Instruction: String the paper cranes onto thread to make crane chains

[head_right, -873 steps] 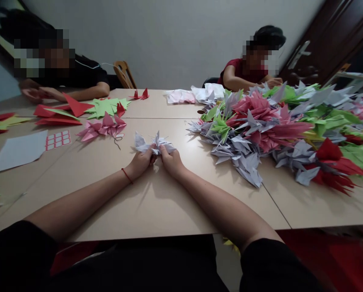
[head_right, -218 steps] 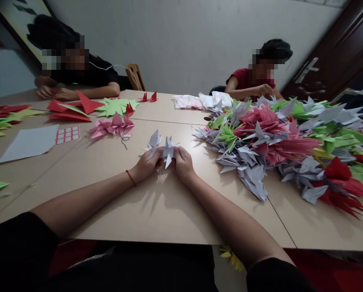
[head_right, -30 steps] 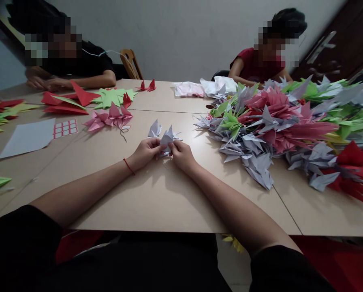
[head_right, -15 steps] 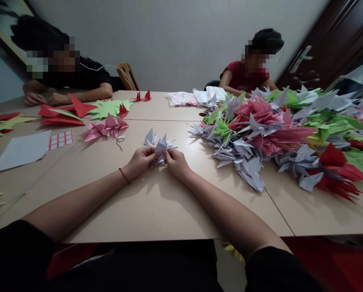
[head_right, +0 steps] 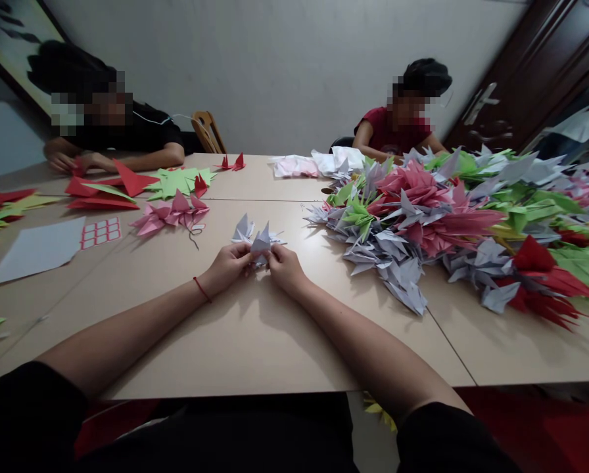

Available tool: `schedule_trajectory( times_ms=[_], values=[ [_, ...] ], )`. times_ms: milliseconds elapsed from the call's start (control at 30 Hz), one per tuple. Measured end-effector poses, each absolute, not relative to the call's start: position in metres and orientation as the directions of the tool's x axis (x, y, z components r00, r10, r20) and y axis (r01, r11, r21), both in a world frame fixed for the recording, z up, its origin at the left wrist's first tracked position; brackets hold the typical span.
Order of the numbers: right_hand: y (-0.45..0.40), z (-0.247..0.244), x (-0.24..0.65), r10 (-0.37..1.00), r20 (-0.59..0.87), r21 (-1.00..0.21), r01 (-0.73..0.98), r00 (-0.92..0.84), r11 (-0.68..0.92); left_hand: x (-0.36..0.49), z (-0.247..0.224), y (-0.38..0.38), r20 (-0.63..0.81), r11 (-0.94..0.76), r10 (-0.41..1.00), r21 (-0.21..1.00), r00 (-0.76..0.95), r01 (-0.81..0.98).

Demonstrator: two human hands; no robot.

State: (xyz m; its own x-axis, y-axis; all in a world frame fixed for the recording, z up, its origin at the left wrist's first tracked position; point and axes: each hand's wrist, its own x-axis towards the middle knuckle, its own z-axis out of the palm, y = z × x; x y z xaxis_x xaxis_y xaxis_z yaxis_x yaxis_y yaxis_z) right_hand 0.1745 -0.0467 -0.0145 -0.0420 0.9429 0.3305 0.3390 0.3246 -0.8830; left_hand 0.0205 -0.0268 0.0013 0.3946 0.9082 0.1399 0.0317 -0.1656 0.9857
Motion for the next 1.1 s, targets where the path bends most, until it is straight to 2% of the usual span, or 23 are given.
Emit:
schedule_trajectory(
  times_ms=[300,533,767,933,1100],
  values=[
    [-0.045,-0.017,0.169,0.935,0.348,-0.889,0.296,-0.064,0.351,0.021,0.000,-0.026,0.139,-0.153,0.928,0.988,0.344,0.014],
    [-0.050,-0.013,0.173,0.911,0.381,-0.832,0.371,-0.161,0.413,0.022,0.008,-0.030,0.215,-0.212,0.929,0.976,0.301,-0.040],
    [-0.058,-0.006,0.172,0.911,0.378,-0.812,0.413,-0.164,0.411,0.022,0.008,-0.027,0.175,-0.155,0.963,0.982,0.204,-0.112],
    [-0.056,-0.005,0.170,0.940,0.317,-0.881,0.328,-0.125,0.341,0.024,0.004,-0.024,0.095,-0.062,0.968,0.987,0.232,-0.147],
    [-0.048,-0.005,0.175,0.968,0.243,-0.948,0.195,-0.060,0.251,0.024,0.010,-0.034,0.083,-0.067,0.938,0.996,0.337,-0.061]
  ],
)
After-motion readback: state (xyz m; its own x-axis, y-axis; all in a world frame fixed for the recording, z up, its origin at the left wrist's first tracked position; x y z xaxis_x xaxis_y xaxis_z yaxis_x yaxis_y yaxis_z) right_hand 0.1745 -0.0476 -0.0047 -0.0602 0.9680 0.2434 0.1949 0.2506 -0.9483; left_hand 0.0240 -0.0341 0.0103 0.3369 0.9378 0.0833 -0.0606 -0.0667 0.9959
